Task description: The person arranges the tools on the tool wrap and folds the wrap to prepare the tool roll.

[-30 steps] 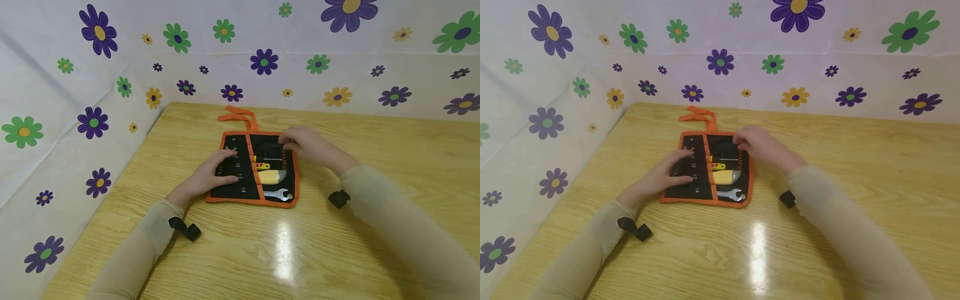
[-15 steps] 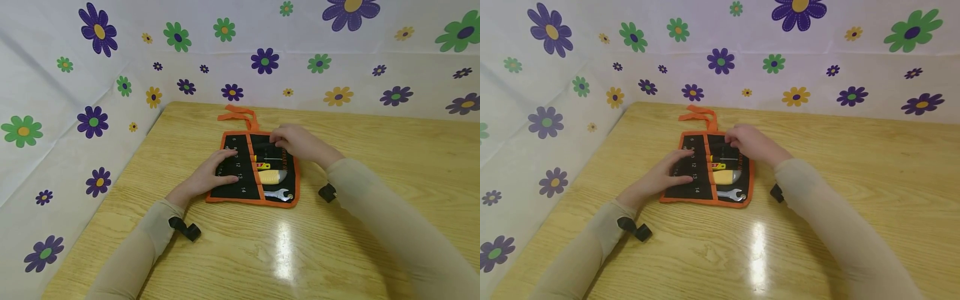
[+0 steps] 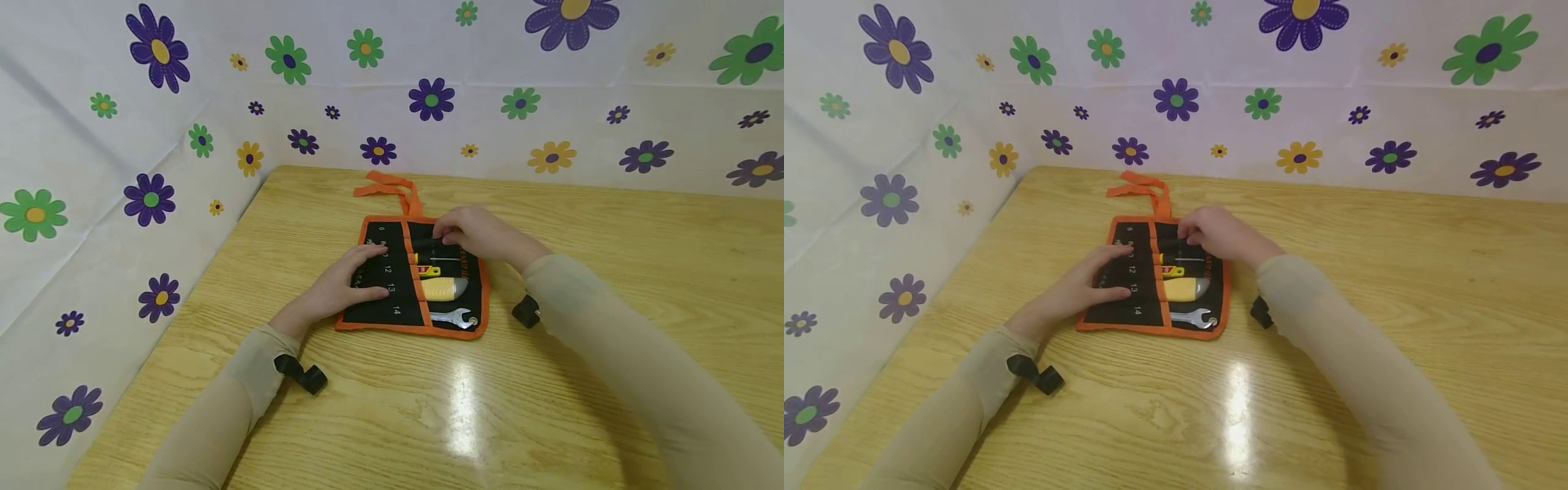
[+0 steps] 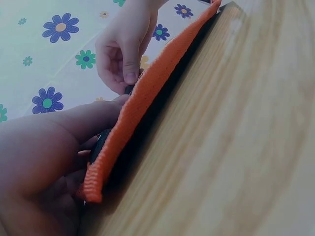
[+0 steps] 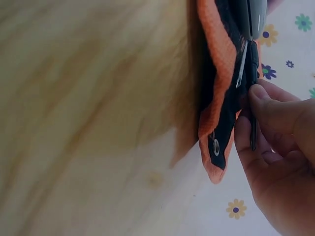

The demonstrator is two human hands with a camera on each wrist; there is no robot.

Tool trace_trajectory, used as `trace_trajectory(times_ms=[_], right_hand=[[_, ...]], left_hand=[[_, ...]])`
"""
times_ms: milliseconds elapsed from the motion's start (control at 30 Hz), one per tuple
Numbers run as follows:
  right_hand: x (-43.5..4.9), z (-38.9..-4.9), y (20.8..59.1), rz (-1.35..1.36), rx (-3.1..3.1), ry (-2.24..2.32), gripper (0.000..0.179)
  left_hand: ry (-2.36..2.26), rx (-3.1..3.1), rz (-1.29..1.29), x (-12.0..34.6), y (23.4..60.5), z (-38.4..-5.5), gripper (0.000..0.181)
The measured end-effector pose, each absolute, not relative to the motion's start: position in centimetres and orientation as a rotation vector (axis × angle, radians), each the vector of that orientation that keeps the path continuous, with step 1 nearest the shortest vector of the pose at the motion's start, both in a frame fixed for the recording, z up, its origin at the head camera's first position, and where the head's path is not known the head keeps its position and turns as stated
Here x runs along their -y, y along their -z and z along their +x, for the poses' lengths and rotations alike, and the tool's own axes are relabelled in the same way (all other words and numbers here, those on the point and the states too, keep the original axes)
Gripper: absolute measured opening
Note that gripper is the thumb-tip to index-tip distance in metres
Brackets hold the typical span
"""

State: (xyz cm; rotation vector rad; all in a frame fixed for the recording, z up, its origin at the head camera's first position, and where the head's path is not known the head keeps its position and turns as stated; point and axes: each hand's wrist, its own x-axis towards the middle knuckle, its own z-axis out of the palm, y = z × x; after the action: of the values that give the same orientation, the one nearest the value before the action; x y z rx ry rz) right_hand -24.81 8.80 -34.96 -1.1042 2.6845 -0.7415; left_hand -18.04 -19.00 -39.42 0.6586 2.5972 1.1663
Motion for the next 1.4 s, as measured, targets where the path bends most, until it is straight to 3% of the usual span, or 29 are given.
trace_trajectory(times_ms=[933,1400], right_hand=[[-4.6,-25.3,35.2,-1.142,-2.686,0.650,0.005],[-6.4,-23.2,34.1,-1.179,-2.667,0.694,0.021]], left_hand=[[-1.139,-2.597,0.799,19.3,39.2,-18.2,0.066],[-1.170,-2.598,0.758,19.3,39.6,-18.4,0.068]])
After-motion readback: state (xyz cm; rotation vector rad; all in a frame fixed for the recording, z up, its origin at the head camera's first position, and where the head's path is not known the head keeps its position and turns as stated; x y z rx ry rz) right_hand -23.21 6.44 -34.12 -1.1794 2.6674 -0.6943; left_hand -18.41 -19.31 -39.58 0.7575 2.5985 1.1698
